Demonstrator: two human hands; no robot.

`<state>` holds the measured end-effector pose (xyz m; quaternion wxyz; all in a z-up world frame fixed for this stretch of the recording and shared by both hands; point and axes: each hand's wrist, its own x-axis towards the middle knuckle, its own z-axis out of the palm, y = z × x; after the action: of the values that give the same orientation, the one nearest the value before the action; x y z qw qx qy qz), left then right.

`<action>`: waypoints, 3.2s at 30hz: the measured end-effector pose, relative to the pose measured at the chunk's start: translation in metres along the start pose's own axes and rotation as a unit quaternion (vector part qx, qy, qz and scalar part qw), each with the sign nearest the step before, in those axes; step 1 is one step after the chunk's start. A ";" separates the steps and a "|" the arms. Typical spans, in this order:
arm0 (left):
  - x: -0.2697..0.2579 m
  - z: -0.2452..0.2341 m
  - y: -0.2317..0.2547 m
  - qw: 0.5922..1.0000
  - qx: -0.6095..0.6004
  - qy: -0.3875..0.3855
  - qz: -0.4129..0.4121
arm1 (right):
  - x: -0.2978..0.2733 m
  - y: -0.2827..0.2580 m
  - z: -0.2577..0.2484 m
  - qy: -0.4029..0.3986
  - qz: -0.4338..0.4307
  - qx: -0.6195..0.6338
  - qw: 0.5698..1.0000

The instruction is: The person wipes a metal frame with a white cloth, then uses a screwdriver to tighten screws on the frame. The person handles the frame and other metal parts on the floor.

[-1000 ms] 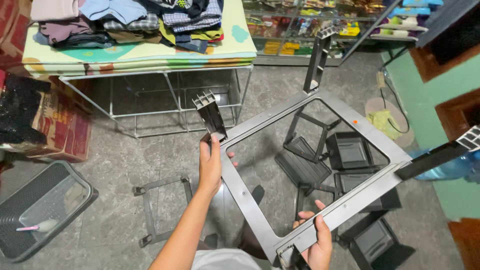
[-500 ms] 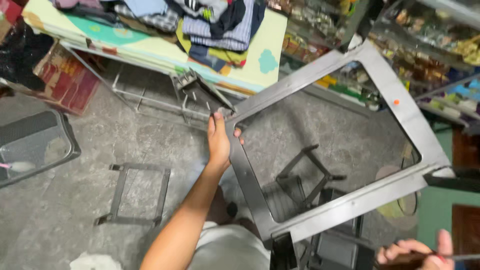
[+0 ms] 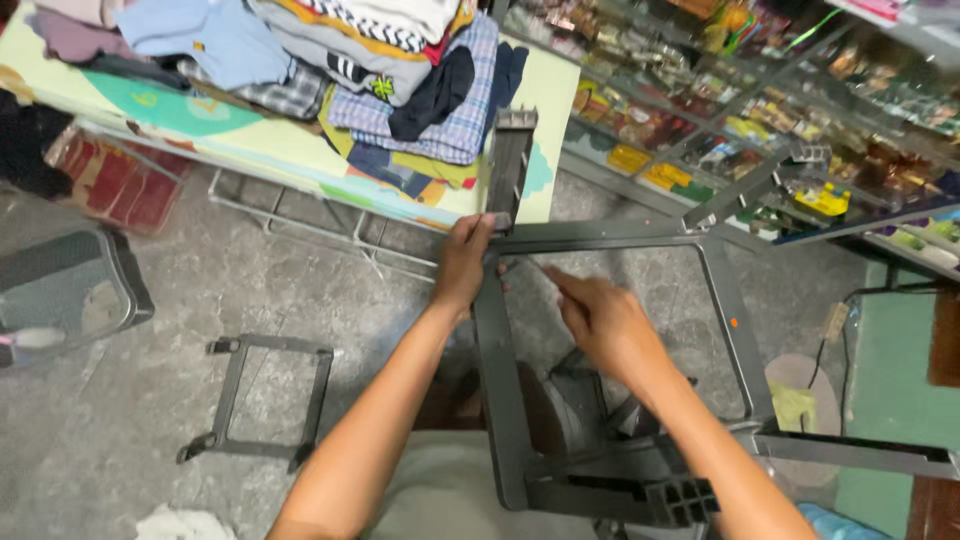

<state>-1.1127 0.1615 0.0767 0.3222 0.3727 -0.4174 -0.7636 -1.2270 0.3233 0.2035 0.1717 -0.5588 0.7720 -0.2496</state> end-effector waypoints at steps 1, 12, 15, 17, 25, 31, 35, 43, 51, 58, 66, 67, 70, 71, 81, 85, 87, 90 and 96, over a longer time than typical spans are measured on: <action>-0.006 0.000 -0.010 1.000 -0.006 0.011 -0.027 | 0.008 0.006 0.005 -0.023 -0.013 -0.010 1.000; 0.038 0.019 -0.020 0.986 -0.070 0.066 -0.134 | 0.107 0.091 0.005 -0.118 -0.129 -0.138 0.975; 0.042 0.026 -0.031 0.984 -0.101 0.091 -0.116 | 0.121 0.117 0.004 -0.087 -0.246 -0.131 0.956; 0.045 0.032 -0.036 0.981 -0.102 0.119 -0.110 | 0.131 0.133 0.005 -0.123 -0.268 -0.118 0.948; 0.051 0.053 -0.053 0.975 -0.134 0.167 -0.053 | 0.149 0.166 0.015 -0.171 -0.292 -0.054 0.940; 0.055 0.055 -0.069 0.975 -0.141 0.172 -0.021 | 0.142 0.170 0.015 -0.161 -0.256 -0.022 0.953; 0.052 0.054 -0.074 0.975 -0.129 0.180 -0.032 | 0.139 0.173 0.012 -0.155 -0.287 -0.007 0.945; 0.048 0.060 -0.060 0.972 -0.051 0.217 -0.067 | 0.160 0.192 0.015 -0.278 0.048 0.345 0.896; 0.056 0.048 -0.048 0.974 -0.116 0.194 0.010 | 0.194 0.193 0.030 -0.061 -0.146 0.142 0.977; 0.048 0.029 -0.065 0.963 -0.129 0.235 0.040 | 0.220 0.180 0.025 -0.187 -0.158 0.153 0.957; 0.021 0.043 -0.041 0.605 0.540 0.530 0.247 | 0.199 0.176 0.033 -0.402 -0.068 0.267 0.873; 0.016 0.046 -0.034 0.643 0.514 0.492 0.283 | 0.195 0.173 0.033 -0.399 -0.071 0.278 0.871; 0.007 0.059 -0.019 0.787 0.393 0.375 0.292 | 0.183 0.163 0.036 -0.386 -0.068 0.317 0.864; 0.006 0.063 -0.016 0.852 0.326 0.340 0.229 | 0.181 0.159 0.038 -0.379 -0.065 0.333 0.861; 0.010 0.061 -0.026 0.968 -0.059 0.127 0.210 | 0.177 0.144 0.047 -0.388 -0.087 0.415 0.819; 0.012 0.054 -0.028 0.931 -0.237 0.200 0.190 | 0.169 0.146 0.038 -0.362 -0.067 0.437 0.821; 0.010 0.054 -0.024 0.915 -0.289 0.134 0.249 | 0.172 0.146 0.033 -0.328 -0.038 0.487 0.809; 0.000 0.057 -0.010 0.967 0.028 0.211 0.142 | 0.177 0.145 0.026 -0.281 -0.022 0.471 0.836; -0.025 0.067 0.036 0.836 0.422 0.247 0.250 | 0.188 0.147 0.021 -0.218 -0.131 0.470 0.845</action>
<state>-1.1493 0.1921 0.1404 0.4059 0.5317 -0.6847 -0.2893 -1.3893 0.1777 0.1042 0.5431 -0.5472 0.4245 -0.4748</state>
